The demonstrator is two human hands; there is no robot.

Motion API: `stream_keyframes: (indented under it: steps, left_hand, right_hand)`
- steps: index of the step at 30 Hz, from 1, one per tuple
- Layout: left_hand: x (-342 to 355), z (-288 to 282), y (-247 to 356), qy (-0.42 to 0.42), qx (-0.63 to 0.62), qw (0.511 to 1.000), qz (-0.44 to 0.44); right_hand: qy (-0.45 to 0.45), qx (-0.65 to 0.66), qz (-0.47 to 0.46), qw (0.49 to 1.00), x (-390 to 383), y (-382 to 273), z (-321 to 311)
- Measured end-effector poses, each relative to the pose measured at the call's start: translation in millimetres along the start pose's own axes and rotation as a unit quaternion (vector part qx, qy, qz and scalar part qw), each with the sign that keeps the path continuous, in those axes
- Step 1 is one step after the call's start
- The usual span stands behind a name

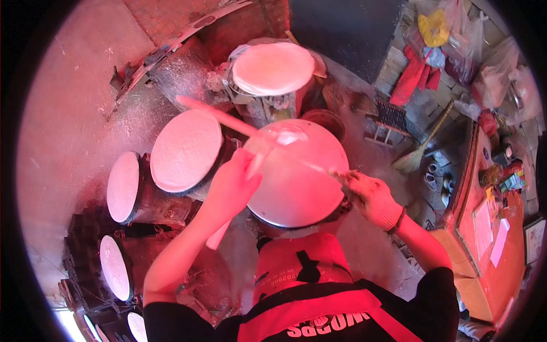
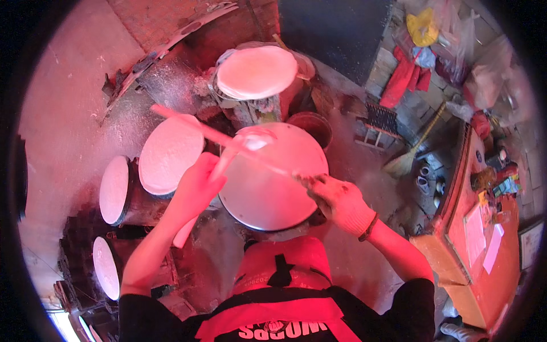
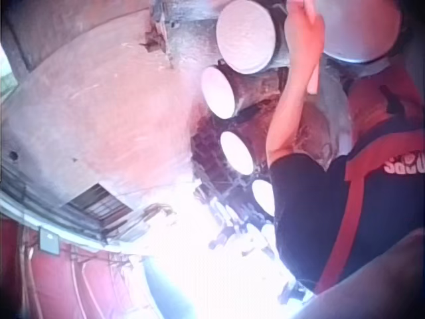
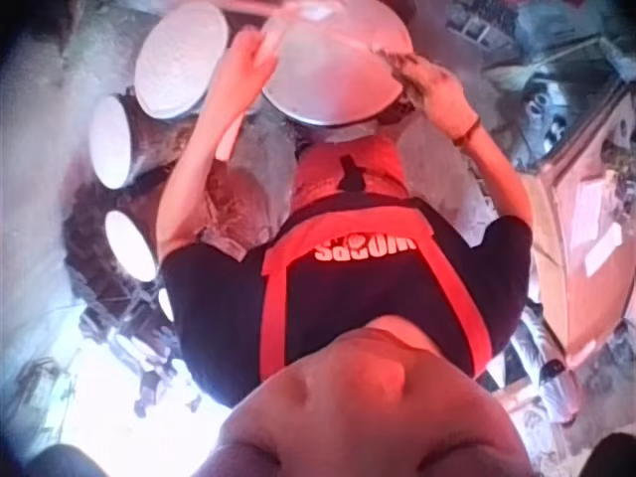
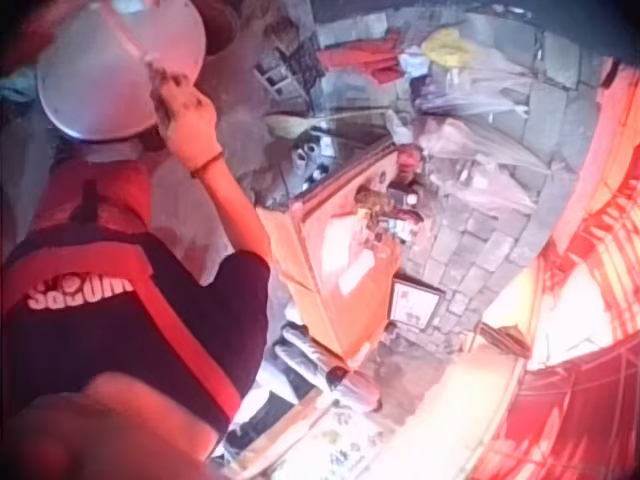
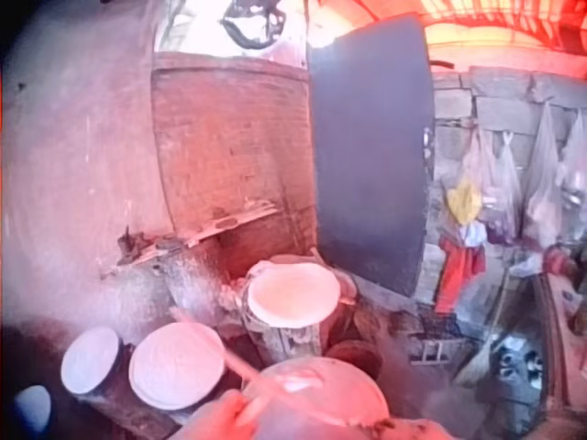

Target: The person makes thin sheets by scooping batter from a bowl with a ladle, spreading it across circular hot plates using a wooden stick, and peeling the cooked sheets off the plates to stack them.

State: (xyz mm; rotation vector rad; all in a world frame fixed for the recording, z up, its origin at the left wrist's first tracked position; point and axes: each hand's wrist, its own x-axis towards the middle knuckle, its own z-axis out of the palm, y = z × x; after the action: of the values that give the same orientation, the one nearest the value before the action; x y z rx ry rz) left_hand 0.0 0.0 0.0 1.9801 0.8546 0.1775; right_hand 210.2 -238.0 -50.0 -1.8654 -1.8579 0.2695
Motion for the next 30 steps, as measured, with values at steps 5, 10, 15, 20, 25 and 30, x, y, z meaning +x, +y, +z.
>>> stream_keyframes:
  steps: [5, 10, 15, 20, 25, 30]
  left_hand:
    - [-1, 91, 3, 0.011, 0.090, 0.989, 0.117]
    - [39, 175, -39, 0.058, -0.083, 0.995, 0.018]
    - [70, 217, -64, 0.110, -0.169, 0.979, 0.012]
    - [84, 202, -32, 0.110, -0.312, 0.941, 0.069]
    - [53, 136, 18, 0.098, -0.457, 0.876, 0.117]
    - [-12, 87, -44, 0.011, -0.492, 0.868, -0.066]
  right_hand:
    - [0.045, 0.303, 0.363, 0.880, -102, 2, 17]
    - [0.083, 0.493, 0.513, 0.698, -179, 7, 127]
    - [0.252, 0.254, 0.434, 0.827, -167, 0, 194]
    - [0.331, 0.263, 0.366, 0.829, -89, 30, 198]
    - [0.289, 0.598, 0.410, 0.626, -51, -2, 156]
    - [0.367, 0.603, 0.440, 0.554, -66, -43, 197]
